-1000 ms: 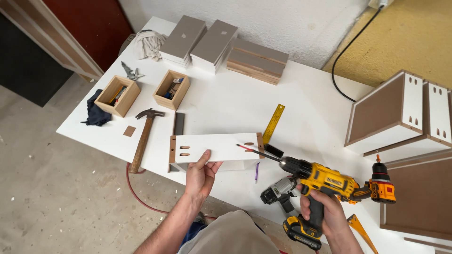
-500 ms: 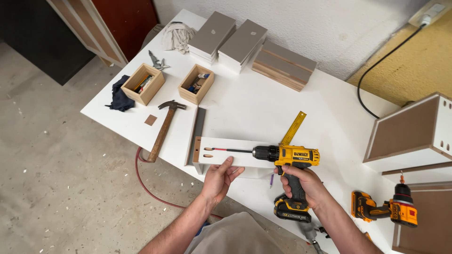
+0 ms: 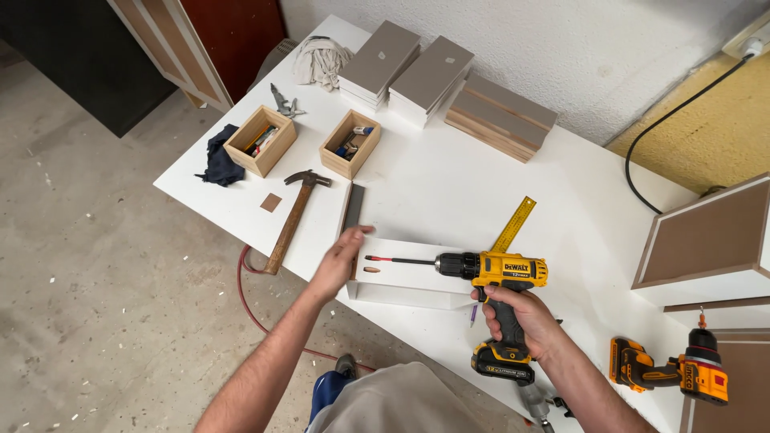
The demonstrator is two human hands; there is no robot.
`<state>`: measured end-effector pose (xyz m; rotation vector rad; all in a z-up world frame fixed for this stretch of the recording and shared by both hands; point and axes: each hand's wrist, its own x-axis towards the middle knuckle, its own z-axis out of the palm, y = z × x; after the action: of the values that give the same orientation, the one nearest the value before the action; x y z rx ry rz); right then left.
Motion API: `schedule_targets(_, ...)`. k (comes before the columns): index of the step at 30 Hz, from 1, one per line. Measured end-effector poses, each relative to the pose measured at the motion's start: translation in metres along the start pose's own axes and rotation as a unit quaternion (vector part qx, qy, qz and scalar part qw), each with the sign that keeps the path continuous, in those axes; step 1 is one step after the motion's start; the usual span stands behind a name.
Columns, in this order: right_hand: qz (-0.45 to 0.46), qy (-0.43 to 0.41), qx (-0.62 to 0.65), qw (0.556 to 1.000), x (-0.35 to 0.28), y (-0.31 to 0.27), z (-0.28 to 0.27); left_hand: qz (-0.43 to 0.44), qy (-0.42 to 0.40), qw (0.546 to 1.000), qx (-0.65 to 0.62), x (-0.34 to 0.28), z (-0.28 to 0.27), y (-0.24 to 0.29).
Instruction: Assembling wooden drawers using a drill, nail gun, and hammer
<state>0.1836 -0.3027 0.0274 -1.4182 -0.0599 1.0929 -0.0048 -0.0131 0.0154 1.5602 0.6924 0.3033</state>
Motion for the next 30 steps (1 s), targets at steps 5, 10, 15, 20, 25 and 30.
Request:
schedule_targets(5, 0.078, 0.008, -0.010, 0.997, 0.003, 0.000, -0.003, -0.042, -0.033, 0.985, -0.167, 0.028, 0.007, -0.053)
schedule_targets(10, 0.079, 0.002, -0.010, 0.997, 0.006, -0.001, -0.005, -0.043, -0.046, 0.984, -0.165, 0.031, 0.007, -0.057)
schedule_targets(15, 0.084, 0.003, -0.020, 0.996, 0.006, -0.002, -0.004, -0.059, -0.064, 0.973, -0.211, 0.034, 0.009, -0.060)
schedule_targets(20, 0.078, 0.015, -0.017, 0.997, 0.005, 0.001, -0.002, 0.004, -0.047, 0.991, -0.124, 0.036, 0.008, -0.065)
schedule_targets(25, 0.064, 0.025, -0.032, 0.997, 0.005, 0.001, -0.002, -0.009, -0.045, 0.991, -0.126, 0.036, 0.009, -0.062)
schedule_targets(30, 0.075, 0.014, -0.020, 0.997, 0.002, 0.000, 0.001, 0.004, -0.044, 0.992, -0.122, 0.034, 0.008, -0.064)
